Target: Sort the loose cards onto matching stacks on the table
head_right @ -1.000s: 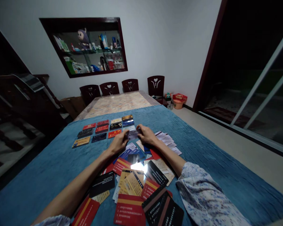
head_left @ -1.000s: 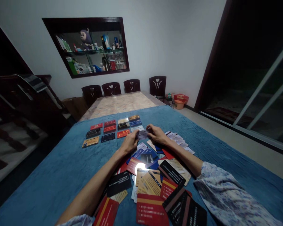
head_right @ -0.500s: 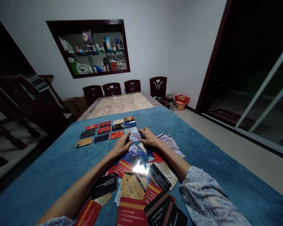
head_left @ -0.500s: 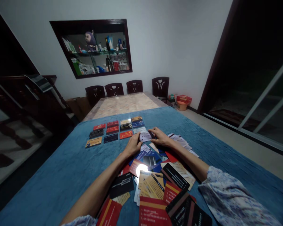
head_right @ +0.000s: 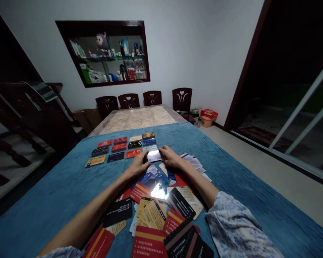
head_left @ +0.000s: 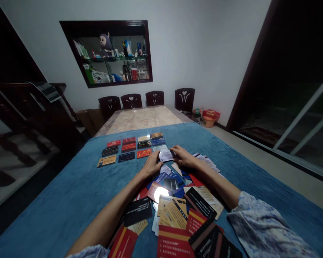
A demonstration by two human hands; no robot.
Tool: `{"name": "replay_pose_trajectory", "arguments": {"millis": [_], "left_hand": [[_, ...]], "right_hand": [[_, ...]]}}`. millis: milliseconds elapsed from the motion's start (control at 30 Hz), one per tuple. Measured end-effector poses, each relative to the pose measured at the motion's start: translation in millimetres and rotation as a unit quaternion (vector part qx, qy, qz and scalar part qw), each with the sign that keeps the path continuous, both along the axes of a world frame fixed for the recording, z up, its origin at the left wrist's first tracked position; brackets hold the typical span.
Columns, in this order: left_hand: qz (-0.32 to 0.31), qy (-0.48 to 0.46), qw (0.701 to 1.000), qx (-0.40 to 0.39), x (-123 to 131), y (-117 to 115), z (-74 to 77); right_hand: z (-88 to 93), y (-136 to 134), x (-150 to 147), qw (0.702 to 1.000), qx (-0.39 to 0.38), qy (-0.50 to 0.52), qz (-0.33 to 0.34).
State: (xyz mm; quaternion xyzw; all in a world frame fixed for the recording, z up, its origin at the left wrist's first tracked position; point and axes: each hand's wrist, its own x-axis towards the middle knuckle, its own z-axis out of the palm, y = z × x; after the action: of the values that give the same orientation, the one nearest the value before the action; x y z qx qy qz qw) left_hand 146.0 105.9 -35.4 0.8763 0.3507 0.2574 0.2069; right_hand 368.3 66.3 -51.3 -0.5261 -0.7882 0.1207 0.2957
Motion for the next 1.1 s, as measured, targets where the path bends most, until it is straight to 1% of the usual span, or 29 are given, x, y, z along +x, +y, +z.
{"name": "replay_pose_trajectory", "arguments": {"millis": [133,267,367,533,667,833,1100], "left_hand": [[0.010,0.016,1.000,0.005,-0.1,0.8,5.8],[0.015,0.057,0.998,0.019,-0.5,6.8,14.1],[0.036,0.095,0.994,0.039,-1.2,14.9,22.7],[0.079,0.165,0.981,0.055,-2.8,31.7,38.6],[0.103,0.224,0.968,0.048,-2.7,42.4,47.0],[0.114,0.262,0.957,0.046,0.2,46.2,46.3],[0.109,0.284,0.952,0.036,8.1,45.0,38.7]], "right_hand": [[7.1,0.3,-4.5,0.998,-0.004,-0.054,-0.014],[20.8,5.5,-5.7,0.990,-0.006,-0.136,-0.032],[31.2,15.0,-6.1,0.983,0.001,-0.182,-0.035],[42.5,36.4,-10.6,0.975,0.021,-0.218,-0.031],[49.0,51.2,-18.6,0.970,-0.009,-0.242,-0.036],[52.3,63.8,-24.9,0.961,-0.050,-0.269,-0.041],[47.3,71.3,-20.7,0.956,-0.073,-0.284,-0.032]]}}
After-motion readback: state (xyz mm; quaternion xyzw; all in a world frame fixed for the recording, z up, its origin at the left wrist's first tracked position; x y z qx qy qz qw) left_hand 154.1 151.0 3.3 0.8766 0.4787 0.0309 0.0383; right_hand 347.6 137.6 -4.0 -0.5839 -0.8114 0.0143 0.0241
